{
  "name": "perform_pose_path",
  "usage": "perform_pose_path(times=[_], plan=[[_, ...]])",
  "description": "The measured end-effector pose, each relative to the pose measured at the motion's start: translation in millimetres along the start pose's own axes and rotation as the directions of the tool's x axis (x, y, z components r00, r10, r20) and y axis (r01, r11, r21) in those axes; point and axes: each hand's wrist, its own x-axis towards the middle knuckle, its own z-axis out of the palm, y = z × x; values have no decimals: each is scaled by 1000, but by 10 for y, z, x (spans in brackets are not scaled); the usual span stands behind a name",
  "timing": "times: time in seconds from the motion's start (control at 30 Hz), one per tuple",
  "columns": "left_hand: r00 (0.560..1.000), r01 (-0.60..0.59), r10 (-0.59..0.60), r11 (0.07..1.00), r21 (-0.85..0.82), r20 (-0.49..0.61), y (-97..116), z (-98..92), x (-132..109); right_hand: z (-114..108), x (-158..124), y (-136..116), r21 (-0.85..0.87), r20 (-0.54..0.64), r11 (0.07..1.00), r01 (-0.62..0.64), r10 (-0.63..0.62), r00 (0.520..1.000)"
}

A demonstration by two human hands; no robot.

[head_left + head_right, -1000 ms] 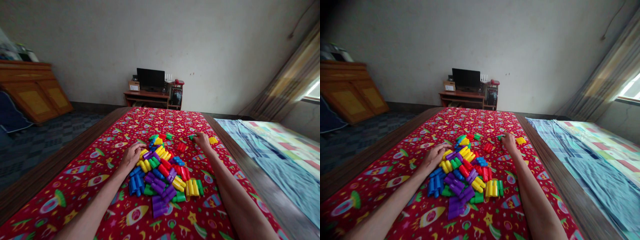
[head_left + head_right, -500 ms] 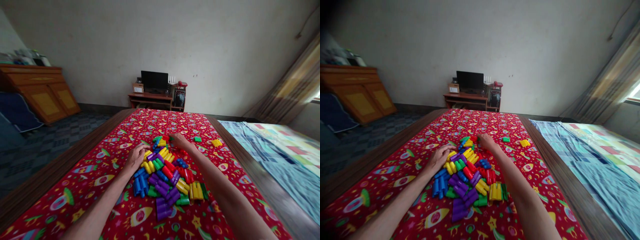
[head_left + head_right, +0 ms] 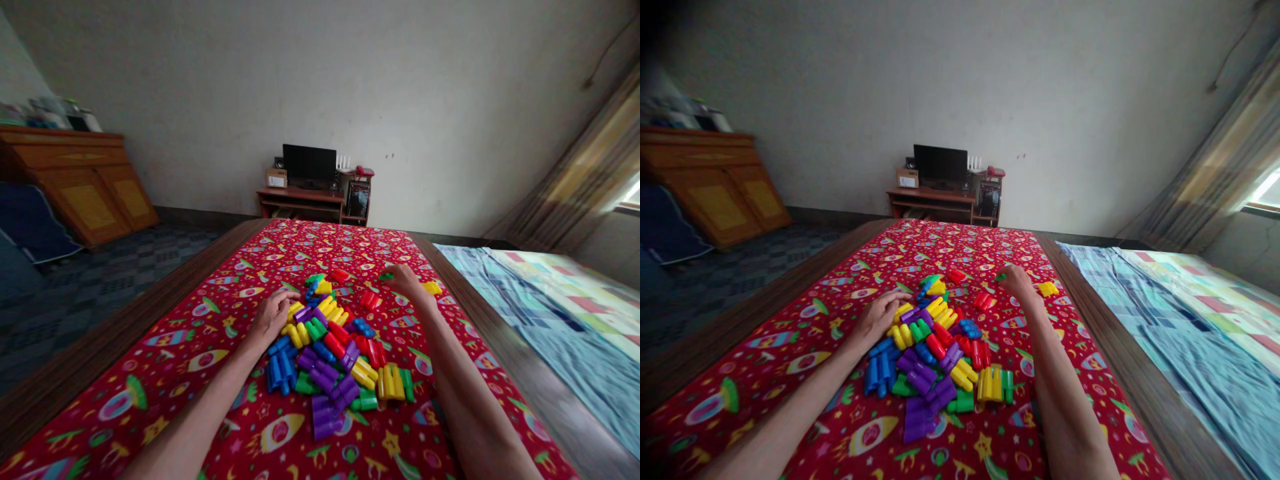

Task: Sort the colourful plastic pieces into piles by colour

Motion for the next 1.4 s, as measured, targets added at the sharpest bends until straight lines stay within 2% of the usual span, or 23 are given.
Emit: perform_pose_path(times=[0.1,0.17,0.27,0.33,0.4,0.47,0.57,0.67,0.77,0.87,0.97,1.03,1.17,1.23,1.3,1.37,1.4], plan=[[1000,1,-1,1000,16,19,-15,1,3,-70,-11,-17,-28,-64,999,-25,23,998],[1000,2,-2,1000,22,28,-27,-2,5,-97,-26,-180,-39,-90,999,17,-21,996],[999,-9,8,1000,22,37,-49,-5,4,-34,-59,-597,43,23,971,235,-236,972],[999,-24,23,999,21,31,-64,-3,5,90,-87,-885,118,147,922,368,-383,912],[1000,-27,27,999,26,16,-77,5,9,247,-110,-1094,145,191,898,416,-438,879],[1000,-17,17,999,29,2,-87,17,17,384,-124,-1194,156,166,899,408,-431,887],[1000,-6,6,1000,14,4,-100,31,28,469,-122,-1187,207,124,901,381,-411,903],[1000,0,0,1000,11,7,-110,34,32,398,-86,-1079,230,76,907,354,-379,922],[1000,11,-11,1000,24,5,-113,28,31,254,-19,-880,164,31,949,269,-277,960],[1000,6,-6,1000,18,9,-106,23,29,129,43,-600,73,-54,989,126,-122,991],[1000,5,-5,1000,2,12,-94,16,26,72,54,-344,19,-148,999,-41,44,988],[1000,7,-7,1000,-6,15,-85,11,25,66,30,-237,11,-163,993,-114,115,980],[1000,1,-1,1000,-10,13,-74,8,26,51,-32,-198,9,-173,981,-193,192,966],[1000,4,-4,1000,-12,14,-78,12,29,39,-40,-257,27,-191,982,-185,186,964],[1000,7,-7,1000,-10,12,-95,17,33,56,-29,-373,52,-197,992,-117,125,972],[1000,7,-7,1000,-3,7,-122,24,37,133,-8,-546,108,-187,993,53,-32,982],[1000,7,-7,1000,0,5,-138,28,38,195,3,-649,149,-175,972,183,-157,972]])
